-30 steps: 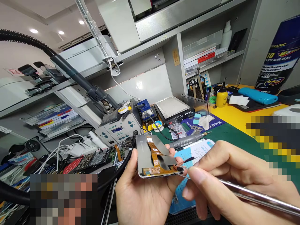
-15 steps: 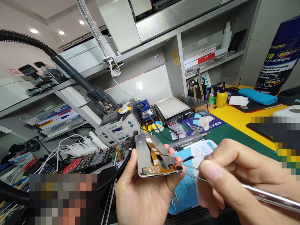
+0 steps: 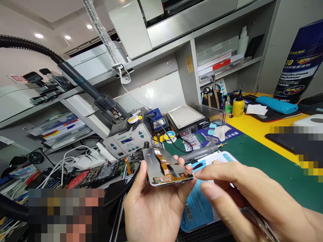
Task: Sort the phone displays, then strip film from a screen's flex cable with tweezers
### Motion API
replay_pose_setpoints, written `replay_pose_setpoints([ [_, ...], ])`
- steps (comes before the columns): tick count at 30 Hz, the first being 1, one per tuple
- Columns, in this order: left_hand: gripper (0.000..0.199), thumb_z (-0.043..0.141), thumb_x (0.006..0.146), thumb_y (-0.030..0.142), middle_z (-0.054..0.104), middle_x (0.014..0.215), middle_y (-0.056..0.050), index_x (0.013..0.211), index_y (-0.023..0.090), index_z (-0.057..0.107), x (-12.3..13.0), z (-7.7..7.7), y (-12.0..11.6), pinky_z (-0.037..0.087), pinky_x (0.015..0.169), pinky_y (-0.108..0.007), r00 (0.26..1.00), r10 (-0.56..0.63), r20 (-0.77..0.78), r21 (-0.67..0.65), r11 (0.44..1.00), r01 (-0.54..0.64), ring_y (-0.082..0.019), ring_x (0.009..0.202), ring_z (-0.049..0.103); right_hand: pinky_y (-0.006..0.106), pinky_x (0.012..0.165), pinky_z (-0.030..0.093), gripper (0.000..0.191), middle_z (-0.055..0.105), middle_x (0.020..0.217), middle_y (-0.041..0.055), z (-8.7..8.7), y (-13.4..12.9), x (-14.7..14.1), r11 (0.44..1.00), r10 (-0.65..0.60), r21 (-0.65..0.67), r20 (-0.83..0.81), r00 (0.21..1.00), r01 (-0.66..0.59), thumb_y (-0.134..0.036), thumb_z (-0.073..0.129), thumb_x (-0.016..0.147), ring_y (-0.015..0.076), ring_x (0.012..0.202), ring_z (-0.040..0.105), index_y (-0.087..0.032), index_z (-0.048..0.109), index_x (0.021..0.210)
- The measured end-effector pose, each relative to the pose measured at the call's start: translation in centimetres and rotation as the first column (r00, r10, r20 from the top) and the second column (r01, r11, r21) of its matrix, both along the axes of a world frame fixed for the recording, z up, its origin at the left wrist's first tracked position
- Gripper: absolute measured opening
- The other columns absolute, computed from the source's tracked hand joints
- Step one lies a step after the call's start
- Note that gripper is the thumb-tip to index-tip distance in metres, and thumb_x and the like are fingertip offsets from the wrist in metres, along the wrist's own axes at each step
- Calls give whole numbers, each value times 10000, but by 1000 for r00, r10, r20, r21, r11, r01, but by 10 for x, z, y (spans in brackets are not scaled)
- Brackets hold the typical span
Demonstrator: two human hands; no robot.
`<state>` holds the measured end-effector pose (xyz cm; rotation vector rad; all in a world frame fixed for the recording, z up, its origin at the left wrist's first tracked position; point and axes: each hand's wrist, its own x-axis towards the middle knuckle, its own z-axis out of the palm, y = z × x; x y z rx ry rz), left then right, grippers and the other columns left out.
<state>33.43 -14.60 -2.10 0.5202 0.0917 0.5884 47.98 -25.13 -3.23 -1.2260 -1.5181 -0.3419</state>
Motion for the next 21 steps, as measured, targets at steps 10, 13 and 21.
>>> replay_pose_setpoints([
  [10, 421, 390, 1015, 367, 738, 1200, -116, 1181, 188, 734, 1, -1, -4, 543, 965, -388, 997, 55, -53, 13, 998, -55, -274, 1111, 683, 275, 468, 433, 236, 631, 682, -9, 0, 3, 3, 1000, -12, -23, 169, 986, 16, -88, 556, 933, 137, 530, 561, -158, 586, 1157],
  [13, 423, 406, 1011, 373, 722, 1239, -125, 1210, 170, 720, 1, -1, -4, 512, 1019, -412, 997, 52, -51, 7, 999, -52, -287, 1151, 664, 281, 448, 379, 220, 541, 631, -33, -4, 5, 4, 1000, 4, -21, 177, 984, 0, -71, 532, 936, 133, 499, 498, -163, 586, 1128],
  [21, 400, 445, 997, 395, 723, 1236, -118, 1197, 191, 724, 0, -3, -5, 467, 1069, -470, 995, 63, -80, -15, 998, -65, -298, 1162, 654, 292, 433, 321, 233, 430, 626, -37, 2, -1, 7, 998, 66, -16, 183, 981, -64, -64, 553, 913, 132, 480, 421, -112, 651, 1119],
])
